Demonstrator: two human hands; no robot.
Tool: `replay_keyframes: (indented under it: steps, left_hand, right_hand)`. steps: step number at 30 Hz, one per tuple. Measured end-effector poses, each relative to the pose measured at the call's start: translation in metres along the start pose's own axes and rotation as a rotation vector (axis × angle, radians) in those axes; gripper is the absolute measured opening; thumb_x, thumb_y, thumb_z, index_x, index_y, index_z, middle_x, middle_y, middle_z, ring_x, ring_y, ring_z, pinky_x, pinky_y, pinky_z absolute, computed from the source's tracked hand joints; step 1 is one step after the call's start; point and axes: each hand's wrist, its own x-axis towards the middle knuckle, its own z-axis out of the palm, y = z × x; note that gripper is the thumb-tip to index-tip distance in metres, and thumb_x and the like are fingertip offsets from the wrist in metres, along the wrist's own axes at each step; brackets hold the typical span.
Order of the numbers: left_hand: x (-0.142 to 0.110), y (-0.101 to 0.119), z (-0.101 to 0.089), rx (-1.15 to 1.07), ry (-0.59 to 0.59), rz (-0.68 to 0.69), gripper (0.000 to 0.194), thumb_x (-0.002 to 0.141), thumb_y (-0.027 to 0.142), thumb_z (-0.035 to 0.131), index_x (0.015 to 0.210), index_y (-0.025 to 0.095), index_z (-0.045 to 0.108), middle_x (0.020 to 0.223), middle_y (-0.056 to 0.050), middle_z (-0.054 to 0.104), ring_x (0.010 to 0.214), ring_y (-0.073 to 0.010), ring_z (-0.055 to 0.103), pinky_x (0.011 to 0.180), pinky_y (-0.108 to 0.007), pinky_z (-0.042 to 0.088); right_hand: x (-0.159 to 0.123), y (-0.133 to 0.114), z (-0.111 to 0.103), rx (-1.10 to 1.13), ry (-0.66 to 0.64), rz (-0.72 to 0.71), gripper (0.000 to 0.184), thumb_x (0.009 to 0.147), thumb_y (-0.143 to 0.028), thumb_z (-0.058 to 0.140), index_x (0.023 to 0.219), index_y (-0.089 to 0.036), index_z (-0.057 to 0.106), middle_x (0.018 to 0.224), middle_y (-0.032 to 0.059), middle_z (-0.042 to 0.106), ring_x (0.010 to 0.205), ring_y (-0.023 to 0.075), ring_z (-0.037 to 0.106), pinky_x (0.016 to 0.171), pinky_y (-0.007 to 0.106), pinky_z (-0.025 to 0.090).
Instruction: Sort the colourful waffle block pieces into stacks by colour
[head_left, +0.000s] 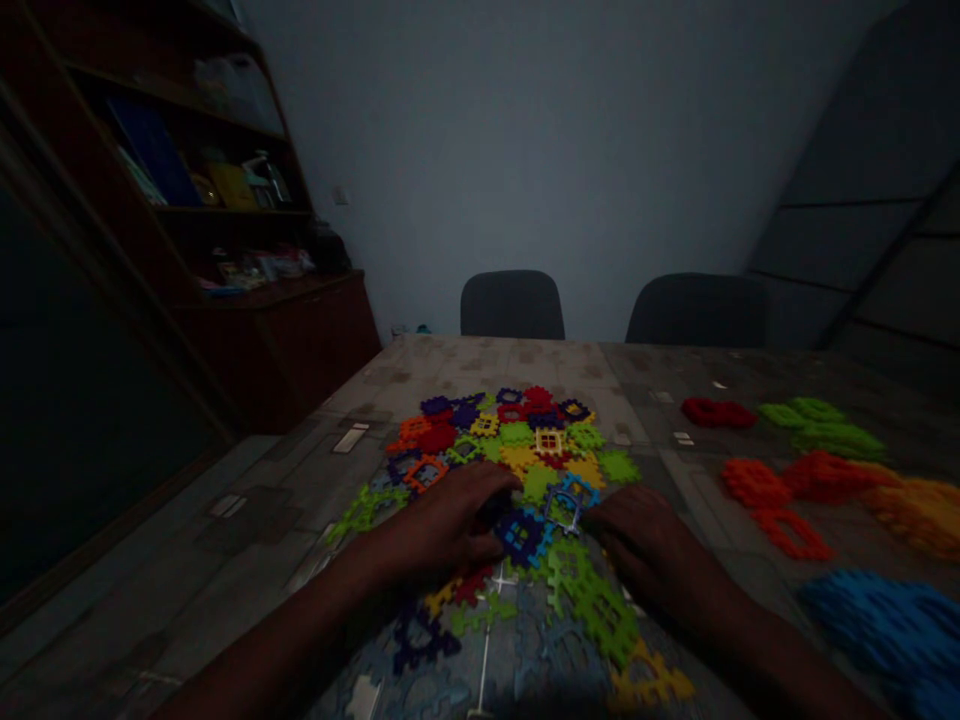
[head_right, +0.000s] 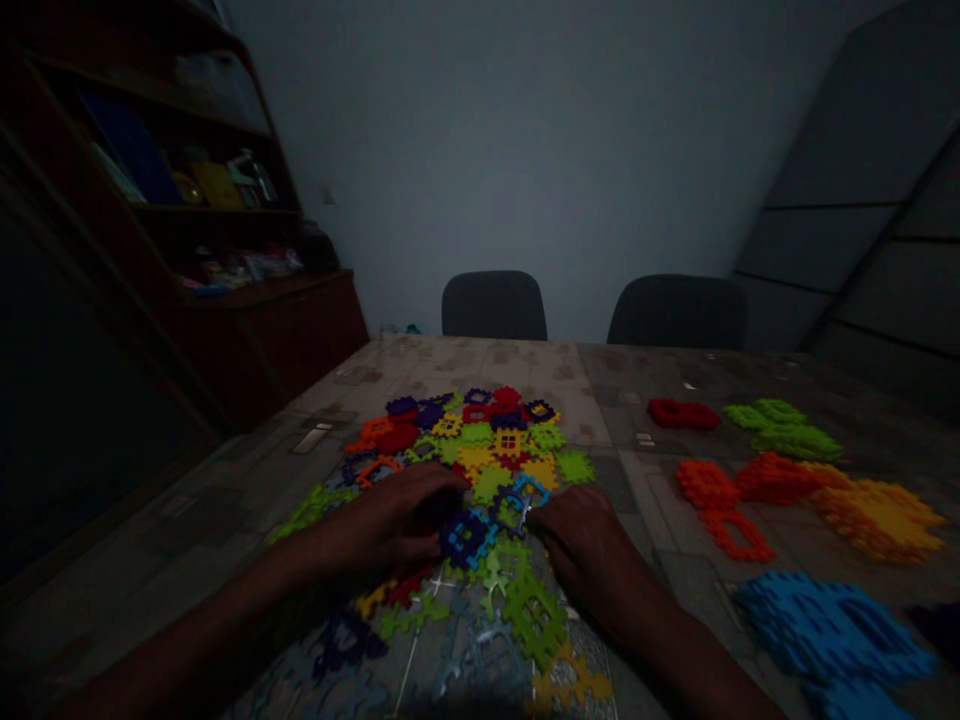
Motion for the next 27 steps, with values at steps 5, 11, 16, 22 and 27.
replay_keyframes:
  steps: [5, 11, 16, 22, 27]
  left_hand:
    - [0.000, -0.016, -0.007, 0.006, -0.019, -0.076, 0.060, 0.081, 0.011, 0.065, 0.136, 0.029, 0.052, 0.138, -0.006, 0.059, 0.126, -0.0296, 0.055, 0.109, -0.047, 0.043]
    - [0.008, -0.023, -0.009, 0.042, -0.095, -0.014, 0.070, 0.072, 0.002, 0.065, 0.137, 0.028, 0.054, 0.140, -0.006, 0.060, 0.127, -0.0313, 0.054, 0.110, -0.050, 0.041]
    - [0.011, -0.025, -0.006, 0.064, -0.089, 0.009, 0.072, 0.073, 0.002, 0.071, 0.137, 0.031, 0.054, 0.135, -0.006, 0.061, 0.123, -0.0310, 0.054, 0.107, -0.049, 0.043]
    - [0.011, -0.032, -0.007, 0.097, -0.091, 0.013, 0.067, 0.077, 0.011, 0.079, 0.136, 0.028, 0.054, 0.131, -0.009, 0.062, 0.119, -0.0313, 0.055, 0.103, -0.051, 0.045]
    - [0.010, -0.033, -0.006, 0.120, -0.091, 0.016, 0.069, 0.075, 0.010, 0.079, 0.136, 0.028, 0.054, 0.133, -0.009, 0.062, 0.119, -0.0317, 0.055, 0.104, -0.052, 0.044]
  right_hand:
    - [0.000, -0.001, -0.001, 0.010, 0.026, -0.014, 0.024, 0.097, -0.014, 0.046, 0.105, -0.023, 0.067, 0.093, 0.0051, 0.070, 0.089, 0.0215, 0.063, 0.085, 0.040, 0.045]
    - [0.002, -0.003, 0.000, 0.000, 0.001, -0.001, 0.025, 0.097, -0.013, 0.045, 0.105, -0.022, 0.067, 0.093, 0.0065, 0.069, 0.088, 0.0221, 0.061, 0.085, 0.042, 0.044]
    - [0.003, -0.005, -0.001, 0.008, -0.020, 0.004, 0.022, 0.100, -0.016, 0.045, 0.103, -0.023, 0.066, 0.093, 0.0061, 0.069, 0.088, 0.0221, 0.060, 0.086, 0.043, 0.044]
    - [0.003, -0.005, 0.000, -0.004, -0.018, -0.002, 0.023, 0.098, -0.013, 0.045, 0.102, -0.023, 0.066, 0.093, 0.0057, 0.069, 0.086, 0.0213, 0.061, 0.085, 0.042, 0.044]
    - [0.004, -0.005, -0.001, 0.011, -0.010, -0.022, 0.023, 0.097, -0.012, 0.046, 0.100, -0.022, 0.066, 0.092, 0.0061, 0.069, 0.086, 0.0215, 0.062, 0.084, 0.041, 0.044]
